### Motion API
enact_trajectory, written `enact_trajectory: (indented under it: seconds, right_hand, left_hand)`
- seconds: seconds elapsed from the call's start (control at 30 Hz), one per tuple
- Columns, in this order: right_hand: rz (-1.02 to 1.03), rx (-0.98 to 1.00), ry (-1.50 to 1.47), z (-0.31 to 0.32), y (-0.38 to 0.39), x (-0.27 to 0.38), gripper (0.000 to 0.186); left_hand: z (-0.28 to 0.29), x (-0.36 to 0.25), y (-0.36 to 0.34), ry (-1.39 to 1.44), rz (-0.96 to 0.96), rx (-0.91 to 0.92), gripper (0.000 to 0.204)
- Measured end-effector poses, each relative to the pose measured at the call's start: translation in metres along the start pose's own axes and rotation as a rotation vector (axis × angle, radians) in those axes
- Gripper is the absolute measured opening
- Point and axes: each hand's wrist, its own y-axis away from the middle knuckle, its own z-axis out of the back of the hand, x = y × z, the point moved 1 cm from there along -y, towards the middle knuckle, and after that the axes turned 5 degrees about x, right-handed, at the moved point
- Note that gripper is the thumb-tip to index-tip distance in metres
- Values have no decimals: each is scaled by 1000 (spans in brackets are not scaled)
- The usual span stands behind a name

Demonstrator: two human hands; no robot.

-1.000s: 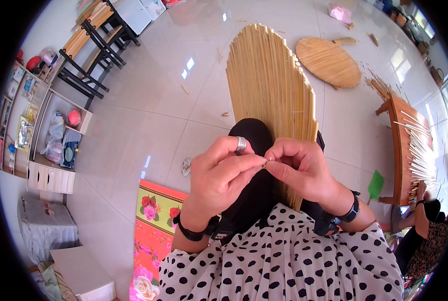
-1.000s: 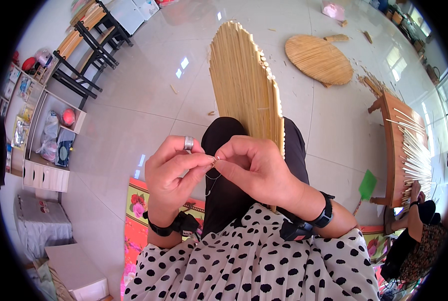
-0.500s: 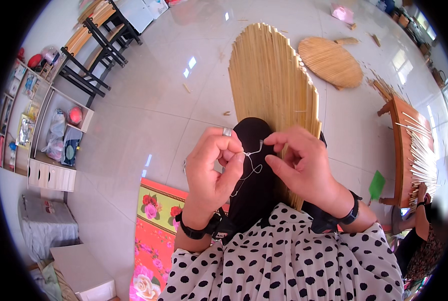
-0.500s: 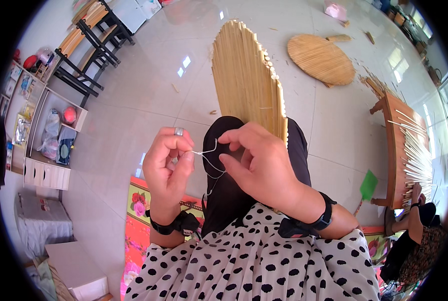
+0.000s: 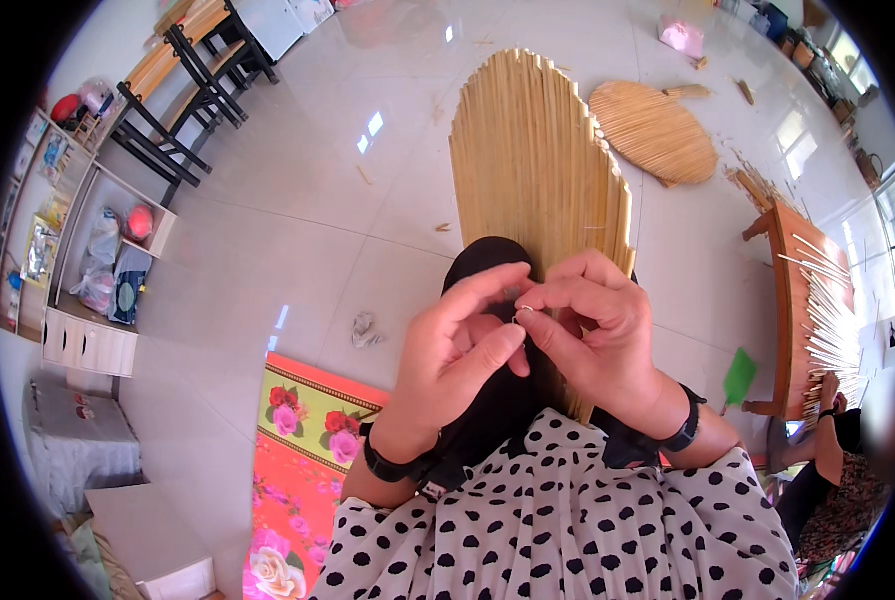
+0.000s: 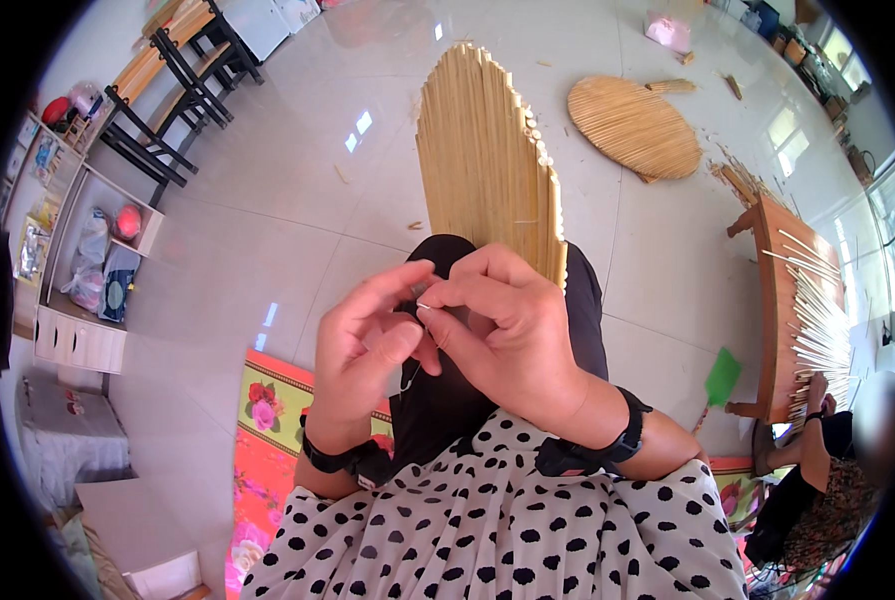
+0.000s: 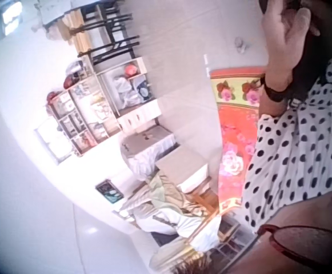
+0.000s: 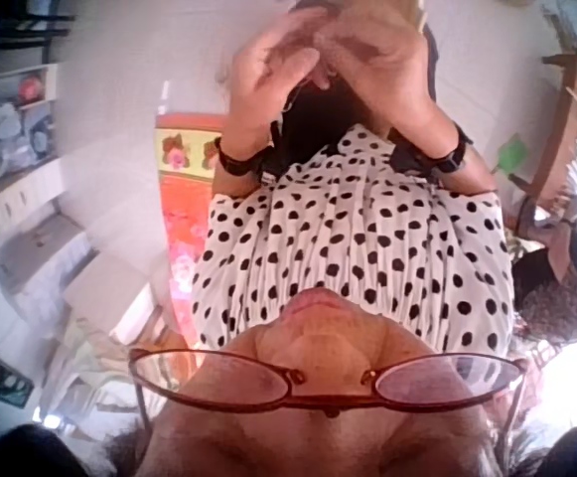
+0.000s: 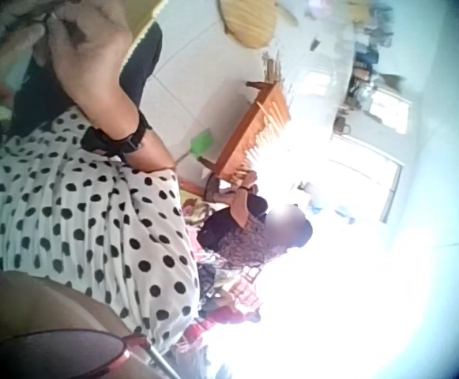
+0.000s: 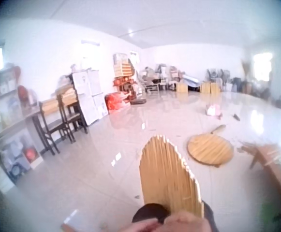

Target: The person sits on the floor and weaves thin bamboo strips together using a needle and thread. They pull the thread through the strips to secure them, then use scissors to cut the thread and trim the edges of the bamboo mat.

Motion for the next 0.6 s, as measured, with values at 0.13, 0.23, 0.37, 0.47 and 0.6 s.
enact_trajectory:
  seconds: [0.13, 0.23, 0.37, 0.47, 0.6]
  right_hand:
    - [-26, -39, -27, 1, 2, -6, 14]
    - [-42, -66, -101, 1, 3, -9, 15]
    - [-100, -3, -42, 12, 5, -8, 13]
    - [-84, 39, 52, 21, 7, -8, 14]
    - [-161, 95, 159, 35, 3, 4, 17]
  left_hand:
    - [0, 21, -3, 168, 86, 29, 26]
    - [-2, 31, -7, 242, 100, -1, 19]
    - [-1, 40, -12, 343, 135, 34, 8]
    - [-2, 51, -17, 389, 147, 102, 7]
    - [-6, 55, -25, 361, 139, 60, 3]
